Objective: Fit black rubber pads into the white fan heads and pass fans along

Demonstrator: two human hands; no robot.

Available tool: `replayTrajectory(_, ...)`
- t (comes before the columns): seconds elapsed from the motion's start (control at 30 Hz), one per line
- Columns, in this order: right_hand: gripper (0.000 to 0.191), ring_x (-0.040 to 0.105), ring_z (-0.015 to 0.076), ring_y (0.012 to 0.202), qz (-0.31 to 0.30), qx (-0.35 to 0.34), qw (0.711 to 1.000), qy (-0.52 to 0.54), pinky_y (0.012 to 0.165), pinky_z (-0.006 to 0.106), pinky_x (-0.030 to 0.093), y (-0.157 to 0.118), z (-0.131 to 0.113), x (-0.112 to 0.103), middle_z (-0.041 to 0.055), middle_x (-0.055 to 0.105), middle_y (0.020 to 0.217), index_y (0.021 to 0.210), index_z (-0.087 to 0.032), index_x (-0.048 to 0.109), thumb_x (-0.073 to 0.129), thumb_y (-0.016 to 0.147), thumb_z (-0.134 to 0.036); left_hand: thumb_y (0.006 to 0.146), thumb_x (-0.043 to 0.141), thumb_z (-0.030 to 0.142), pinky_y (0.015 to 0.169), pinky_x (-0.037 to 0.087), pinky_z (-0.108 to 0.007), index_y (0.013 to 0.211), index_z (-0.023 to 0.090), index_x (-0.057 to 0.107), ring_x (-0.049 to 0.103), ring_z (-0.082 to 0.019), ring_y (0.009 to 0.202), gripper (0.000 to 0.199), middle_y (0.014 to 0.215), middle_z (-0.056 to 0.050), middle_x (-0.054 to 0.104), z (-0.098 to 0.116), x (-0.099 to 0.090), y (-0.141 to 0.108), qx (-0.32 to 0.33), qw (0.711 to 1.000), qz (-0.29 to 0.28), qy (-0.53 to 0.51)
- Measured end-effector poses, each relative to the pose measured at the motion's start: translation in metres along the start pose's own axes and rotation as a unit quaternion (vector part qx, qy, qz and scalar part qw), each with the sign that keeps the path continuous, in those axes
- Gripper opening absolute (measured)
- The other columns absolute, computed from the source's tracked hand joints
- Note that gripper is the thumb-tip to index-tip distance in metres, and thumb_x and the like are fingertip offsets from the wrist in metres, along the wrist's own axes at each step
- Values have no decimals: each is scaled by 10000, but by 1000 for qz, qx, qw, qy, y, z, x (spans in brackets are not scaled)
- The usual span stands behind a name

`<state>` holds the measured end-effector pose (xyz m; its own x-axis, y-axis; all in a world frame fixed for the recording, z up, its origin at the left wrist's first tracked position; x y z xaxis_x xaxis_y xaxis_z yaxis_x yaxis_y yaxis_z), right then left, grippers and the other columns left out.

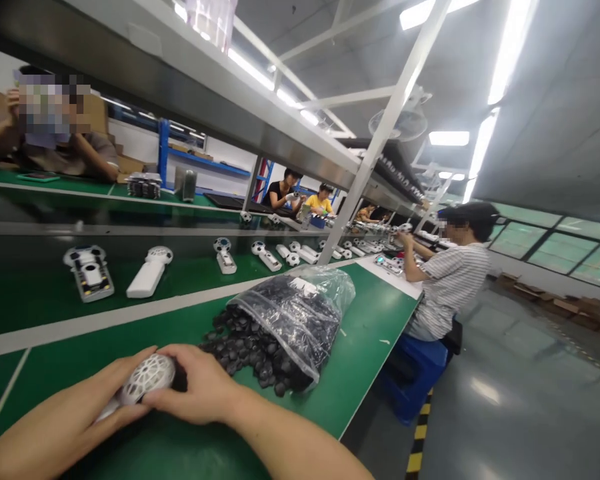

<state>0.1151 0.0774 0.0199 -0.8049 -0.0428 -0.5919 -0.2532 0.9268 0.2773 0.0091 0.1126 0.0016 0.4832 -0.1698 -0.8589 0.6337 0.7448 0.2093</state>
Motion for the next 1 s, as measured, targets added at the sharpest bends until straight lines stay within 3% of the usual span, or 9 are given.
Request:
replayTrajectory(0.1,525,549,210,1049,-12,-9,999,40,925,359,445,0,0,1,85,561,1176,1208,-187,482,668,740,-337,854,403,474,845,497,-332,1385,202,294,558,-261,1102,607,1349,-82,469,13,4,-4,-18,995,-99,7)
replayTrajectory(0.17,512,558,198,1032,-23,-10,998,62,912,353,459,0,2,3,87,555,1178,1209,-185,468,662,752,-308,858,409,455,902,457,-393,1393,155,269,523,-293,1135,629,1370,-119,434,21,2,-5,-21,992,-123,31)
replayTrajectory(0.33,489,545,193,1064,-45,-13,996,77,928,359,457,0,3,6,78,541,1206,1227,-205,442,635,781,-267,860,435,421,926,423,-451,1391,141,257,514,-319,1128,626,1377,-139,416,26,-1,-6,-30,989,-131,62)
replayTrajectory(0.7,511,537,193,1081,-25,-30,998,50,922,347,462,0,2,4,80,539,1215,1226,-195,448,656,769,-293,823,492,437,892,443,-414,1374,206,264,508,-283,1127,640,1342,-101,439,21,1,-3,-39,990,-137,17)
replayTrajectory(1.0,414,561,171,1021,-23,-33,999,12,869,317,478,-1,-5,2,49,572,1162,1210,-212,458,582,822,-282,846,424,470,873,449,-413,1369,208,269,509,-291,1125,606,1346,-104,437,22,0,-3,-44,989,-143,21)
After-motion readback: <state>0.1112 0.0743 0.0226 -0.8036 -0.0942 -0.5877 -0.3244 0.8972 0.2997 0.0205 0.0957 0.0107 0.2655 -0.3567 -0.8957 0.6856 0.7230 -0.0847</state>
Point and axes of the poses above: each hand's wrist, its own y-axis towards the middle knuckle, its own x-axis out of the palm, z = x × y, the point moved 10 cm from there along y, towards the middle knuckle
